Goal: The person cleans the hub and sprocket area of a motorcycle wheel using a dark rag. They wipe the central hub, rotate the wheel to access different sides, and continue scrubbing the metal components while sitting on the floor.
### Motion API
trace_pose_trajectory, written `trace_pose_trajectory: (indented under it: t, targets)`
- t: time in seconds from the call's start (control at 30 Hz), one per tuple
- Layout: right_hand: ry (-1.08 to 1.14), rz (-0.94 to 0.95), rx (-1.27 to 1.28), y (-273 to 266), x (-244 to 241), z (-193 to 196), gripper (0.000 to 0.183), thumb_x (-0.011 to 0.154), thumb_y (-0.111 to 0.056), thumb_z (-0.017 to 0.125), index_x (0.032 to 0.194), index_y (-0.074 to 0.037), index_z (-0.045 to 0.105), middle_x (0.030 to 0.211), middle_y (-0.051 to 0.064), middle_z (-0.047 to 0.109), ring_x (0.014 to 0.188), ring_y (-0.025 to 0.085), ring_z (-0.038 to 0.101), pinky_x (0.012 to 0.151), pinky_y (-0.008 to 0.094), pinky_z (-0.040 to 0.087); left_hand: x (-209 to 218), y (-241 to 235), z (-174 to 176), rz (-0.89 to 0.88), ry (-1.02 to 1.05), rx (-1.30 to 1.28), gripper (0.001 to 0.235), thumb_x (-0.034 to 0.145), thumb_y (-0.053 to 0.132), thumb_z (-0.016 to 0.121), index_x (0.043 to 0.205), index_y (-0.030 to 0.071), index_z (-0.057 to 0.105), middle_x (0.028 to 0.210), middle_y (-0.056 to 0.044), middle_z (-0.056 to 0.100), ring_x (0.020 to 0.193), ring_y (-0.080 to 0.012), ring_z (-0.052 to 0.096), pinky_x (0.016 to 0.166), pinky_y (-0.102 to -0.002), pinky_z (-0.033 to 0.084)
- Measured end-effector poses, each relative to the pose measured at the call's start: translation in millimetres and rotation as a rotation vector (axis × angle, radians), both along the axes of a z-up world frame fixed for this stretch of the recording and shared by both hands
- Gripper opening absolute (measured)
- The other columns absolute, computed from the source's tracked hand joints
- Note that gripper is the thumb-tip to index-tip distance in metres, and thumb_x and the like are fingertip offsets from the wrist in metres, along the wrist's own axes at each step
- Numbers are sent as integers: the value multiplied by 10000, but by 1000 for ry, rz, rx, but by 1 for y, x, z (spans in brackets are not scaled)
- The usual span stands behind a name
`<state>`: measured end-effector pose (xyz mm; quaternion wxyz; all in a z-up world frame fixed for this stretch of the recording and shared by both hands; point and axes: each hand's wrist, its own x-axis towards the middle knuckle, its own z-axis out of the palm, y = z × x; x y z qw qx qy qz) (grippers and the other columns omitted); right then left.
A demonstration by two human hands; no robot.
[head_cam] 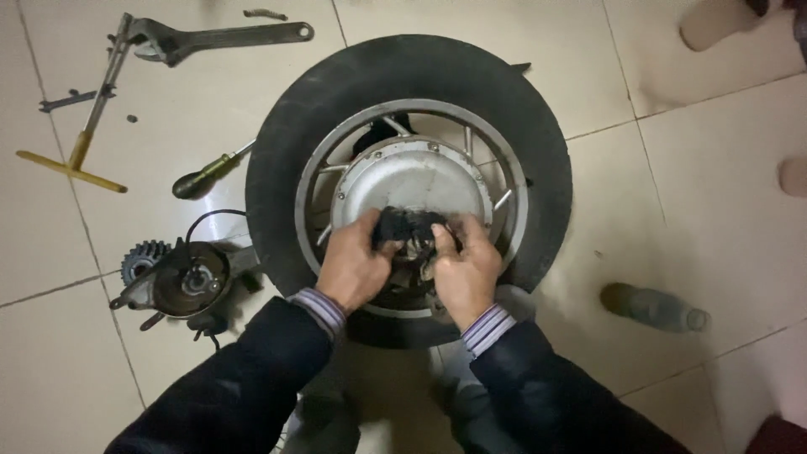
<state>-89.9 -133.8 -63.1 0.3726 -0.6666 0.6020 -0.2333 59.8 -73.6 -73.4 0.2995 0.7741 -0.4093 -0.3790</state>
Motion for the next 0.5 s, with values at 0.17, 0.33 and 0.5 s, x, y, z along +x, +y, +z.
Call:
trace_pose_trajectory:
  t: [0.17,0.33,0.5]
  targets:
    - [-112,-72,153,4,-2,18,248,990,-193,666,1136,7,667,1112,272,707,1172,447,632,976,526,500,3,-2,26,49,74,10,345,838,194,716,1138,25,694,1017,-244,745,1071,-481,668,893,-516,531]
    - [-72,13,35,-4,-19,27,208,971,-196,697,1084,-30,750,978,270,734,1024,502,665,864,499,542,-21,31,27,396,526,142,505,858,313,742,1270,40,634,1198,-284,685,1143,-499,628,980,-527,506]
    - [-78,282,-532,-34,-11,24,163,1005,-159,719,1140,-91,781,783,97,466,742,355,591,723,356,508,-44,24,18,544,832,66,417,989,210,654,1306,-53,589,1196,-269,662,1150,-377,659,1012,-520,515]
